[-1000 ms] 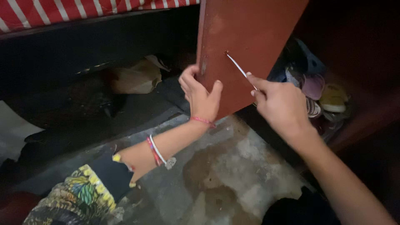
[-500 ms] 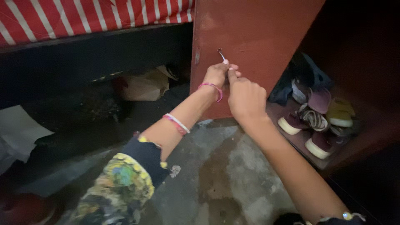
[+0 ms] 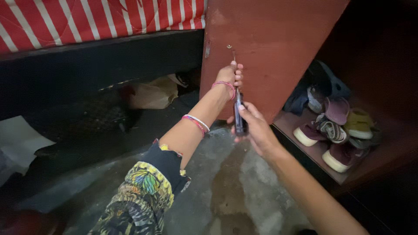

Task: The person uses a screwdriver to remove and reattach a knob to a wooden drawer. They then wipe the drawer with a cloth and place it back into a cabinet.

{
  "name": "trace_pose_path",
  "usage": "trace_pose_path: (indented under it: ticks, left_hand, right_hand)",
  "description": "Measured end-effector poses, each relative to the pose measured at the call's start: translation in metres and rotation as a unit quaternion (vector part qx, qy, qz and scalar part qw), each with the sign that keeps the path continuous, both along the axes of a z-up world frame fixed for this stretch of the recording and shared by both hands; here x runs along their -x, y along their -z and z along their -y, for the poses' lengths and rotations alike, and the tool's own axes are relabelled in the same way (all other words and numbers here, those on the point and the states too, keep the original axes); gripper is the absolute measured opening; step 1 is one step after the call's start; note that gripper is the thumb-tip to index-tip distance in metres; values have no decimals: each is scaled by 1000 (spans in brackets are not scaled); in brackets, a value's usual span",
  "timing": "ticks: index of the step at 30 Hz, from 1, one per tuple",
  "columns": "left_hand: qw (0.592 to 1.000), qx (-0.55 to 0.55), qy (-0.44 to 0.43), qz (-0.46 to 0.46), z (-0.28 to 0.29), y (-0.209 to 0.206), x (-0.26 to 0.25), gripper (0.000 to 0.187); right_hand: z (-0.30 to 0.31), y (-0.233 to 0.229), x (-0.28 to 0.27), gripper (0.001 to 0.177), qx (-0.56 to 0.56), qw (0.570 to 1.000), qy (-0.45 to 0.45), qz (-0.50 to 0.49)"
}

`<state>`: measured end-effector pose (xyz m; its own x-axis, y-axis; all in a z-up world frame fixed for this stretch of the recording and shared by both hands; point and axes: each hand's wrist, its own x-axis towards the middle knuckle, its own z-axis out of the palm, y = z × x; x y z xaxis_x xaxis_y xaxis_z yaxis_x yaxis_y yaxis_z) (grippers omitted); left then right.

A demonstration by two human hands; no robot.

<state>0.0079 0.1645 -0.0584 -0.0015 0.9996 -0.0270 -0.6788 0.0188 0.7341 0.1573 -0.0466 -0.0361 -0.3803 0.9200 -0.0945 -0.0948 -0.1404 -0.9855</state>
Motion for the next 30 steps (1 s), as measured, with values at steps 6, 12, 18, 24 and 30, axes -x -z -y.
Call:
trace_pose_path:
  ticks: [6,12,18,24,30]
  left_hand:
    - [1000,1,-25,-6,3,-10,-4,34]
    - [1000,2,-29,-10,3,-10,0,34]
    - [999,-8,-28,-17,8,-14,4,32]
    - [999,12,-29,-29,2,-17,7,35]
    - [999,29,-6,-35,-7,-24,13,37]
  right_hand:
    - [1,5,13,31,5,991,16,-135]
    - [-4,9,15,27,3,992,15,-129]
    - [-2,6,21,28,-21,989,23,-142]
    - [2,1,26,25,49,982,30,-179]
    - [-4,-4,32,21,110,956,22,-271]
